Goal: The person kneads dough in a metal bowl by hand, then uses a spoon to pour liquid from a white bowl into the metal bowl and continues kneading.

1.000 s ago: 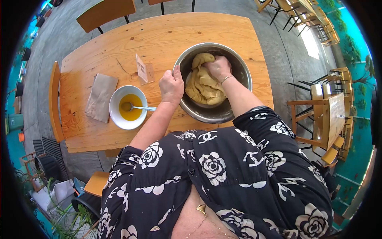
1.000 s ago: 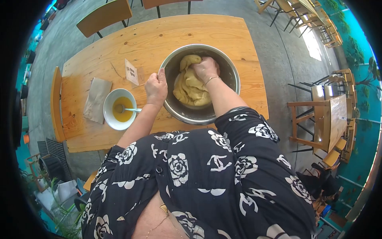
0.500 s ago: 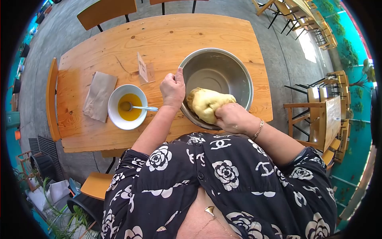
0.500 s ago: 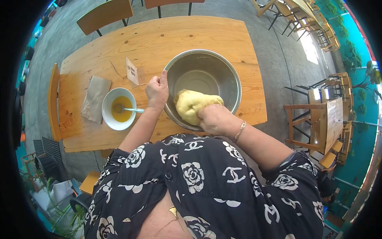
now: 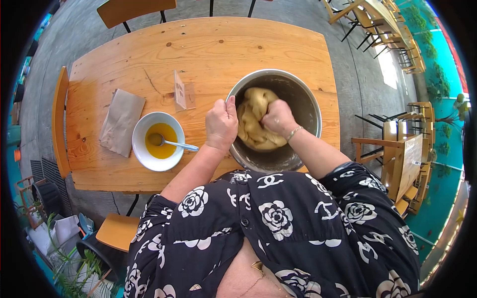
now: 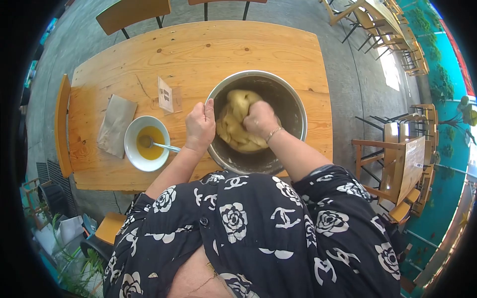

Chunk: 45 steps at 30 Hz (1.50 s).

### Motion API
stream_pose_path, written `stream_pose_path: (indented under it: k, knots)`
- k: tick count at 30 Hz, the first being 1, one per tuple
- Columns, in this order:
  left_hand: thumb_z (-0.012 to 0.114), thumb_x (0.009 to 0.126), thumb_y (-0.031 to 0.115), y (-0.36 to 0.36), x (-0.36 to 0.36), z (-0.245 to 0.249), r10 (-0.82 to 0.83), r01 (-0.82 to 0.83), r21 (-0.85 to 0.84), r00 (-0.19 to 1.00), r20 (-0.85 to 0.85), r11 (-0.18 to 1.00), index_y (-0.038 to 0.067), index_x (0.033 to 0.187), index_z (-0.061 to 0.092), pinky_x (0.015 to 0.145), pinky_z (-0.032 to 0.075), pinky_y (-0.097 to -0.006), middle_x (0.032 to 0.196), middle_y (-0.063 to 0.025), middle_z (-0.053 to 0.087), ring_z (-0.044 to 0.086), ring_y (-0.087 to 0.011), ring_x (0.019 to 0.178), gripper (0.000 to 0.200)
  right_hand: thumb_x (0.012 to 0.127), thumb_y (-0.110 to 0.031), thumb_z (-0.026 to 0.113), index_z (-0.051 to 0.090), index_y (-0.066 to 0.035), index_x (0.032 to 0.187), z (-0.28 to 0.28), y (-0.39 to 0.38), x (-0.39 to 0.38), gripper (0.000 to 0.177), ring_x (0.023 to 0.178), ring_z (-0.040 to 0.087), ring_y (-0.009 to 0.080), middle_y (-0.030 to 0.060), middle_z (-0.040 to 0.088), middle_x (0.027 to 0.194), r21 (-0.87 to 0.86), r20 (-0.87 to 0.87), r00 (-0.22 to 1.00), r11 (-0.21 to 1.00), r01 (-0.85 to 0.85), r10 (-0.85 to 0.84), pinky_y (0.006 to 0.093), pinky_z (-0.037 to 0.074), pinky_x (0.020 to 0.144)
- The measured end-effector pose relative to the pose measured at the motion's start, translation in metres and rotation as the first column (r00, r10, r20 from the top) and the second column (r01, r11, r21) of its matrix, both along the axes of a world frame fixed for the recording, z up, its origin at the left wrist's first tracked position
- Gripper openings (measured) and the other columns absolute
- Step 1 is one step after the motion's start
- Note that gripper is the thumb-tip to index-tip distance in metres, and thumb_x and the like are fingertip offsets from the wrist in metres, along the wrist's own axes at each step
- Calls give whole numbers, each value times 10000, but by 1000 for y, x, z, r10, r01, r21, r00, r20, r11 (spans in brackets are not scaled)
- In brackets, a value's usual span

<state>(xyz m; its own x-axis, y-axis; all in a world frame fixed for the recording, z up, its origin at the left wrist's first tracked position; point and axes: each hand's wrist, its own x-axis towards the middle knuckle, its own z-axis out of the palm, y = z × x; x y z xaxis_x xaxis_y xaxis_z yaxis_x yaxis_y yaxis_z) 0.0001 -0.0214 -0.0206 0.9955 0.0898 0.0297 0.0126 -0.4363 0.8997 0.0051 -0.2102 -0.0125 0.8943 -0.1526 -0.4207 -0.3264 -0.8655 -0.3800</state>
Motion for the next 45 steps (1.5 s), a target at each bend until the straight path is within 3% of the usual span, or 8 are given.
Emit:
stream_pose_path:
  k: [2, 8, 12, 16, 22, 26, 34, 45]
  knots:
    - [554, 1023, 312, -1, 4, 2, 6, -6, -1, 1000, 29, 1000, -5, 700, 510, 515, 432, -492, 595, -249, 556, 565, -441, 552, 454, 709, -118, 663, 743, 13, 825, 0, -2, 15, 193, 879, 690, 400, 277, 686, 858, 25, 15, 994, 994, 110, -110, 425, 544, 804]
    - [541, 1026, 324, -10, 1, 2, 114, -115, 26, 993, 20, 993, -7, 705, 515, 548, 441, -504, 613, -252, 568, 572, -454, 585, 462, 686, -110, 746, 745, 34, 822, -31, -14, 32, 198, 715, 714, 237, 216, 712, 761, 278, 317, 867, 912, 302, -384, 359, 539, 665]
    - [541, 1019, 349, -12, 6, 3, 132, -133, 40, 991, 6, 990, -12, 718, 536, 578, 461, -510, 647, -262, 600, 594, -461, 614, 471, 736, -92, 746, 730, 14, 1023, -9, -27, 45, 306, 741, 694, 201, 142, 741, 886, 482, -58, 900, 778, 404, -432, 342, 525, 646]
    - [536, 1023, 385, -11, 12, -9, 93, -97, 113, 995, 45, 989, -10, 726, 548, 593, 461, -466, 629, -221, 586, 580, -382, 584, 494, 771, -83, 645, 703, 53, 966, 60, -11, 10, 245, 932, 693, 358, 271, 691, 957, 25, 143, 989, 999, 42, -45, 360, 551, 804]
    - [549, 1010, 355, -9, 15, 0, 44, -43, 74, 999, -12, 996, -22, 725, 548, 616, 480, -516, 675, -273, 616, 615, -472, 659, 473, 845, -70, 579, 577, 22, 1262, 56, 17, -54, 427, 1254, 536, 315, 165, 608, 1264, -479, 168, 703, 680, -555, 691, 448, 400, 1063]
    - [561, 1005, 357, -6, 14, -2, 53, -52, 60, 998, -21, 997, -20, 711, 545, 606, 474, -512, 661, -266, 612, 612, -465, 646, 479, 864, -79, 542, 560, 11, 1293, 27, 7, -52, 439, 1250, 528, 263, 118, 604, 1254, -619, 140, 758, 654, -435, 637, 433, 331, 1082]
    - [563, 1002, 389, -11, 12, 1, 96, -95, 58, 995, -17, 994, -18, 708, 548, 608, 473, -490, 633, -235, 605, 600, -419, 614, 502, 734, -321, 741, 716, -66, 860, 24, 3, -19, 285, 1052, 612, 242, 99, 684, 962, -513, 105, 866, 773, -373, 488, 399, 400, 978]
    - [601, 972, 464, -6, 24, -5, 82, -84, 179, 996, 17, 980, -2, 690, 592, 623, 482, -451, 624, -200, 615, 610, -373, 602, 544, 723, -316, 759, 705, -80, 873, 22, 29, -33, 285, 910, 675, 330, 148, 702, 867, -21, 209, 970, 992, -124, 126, 422, 527, 823]
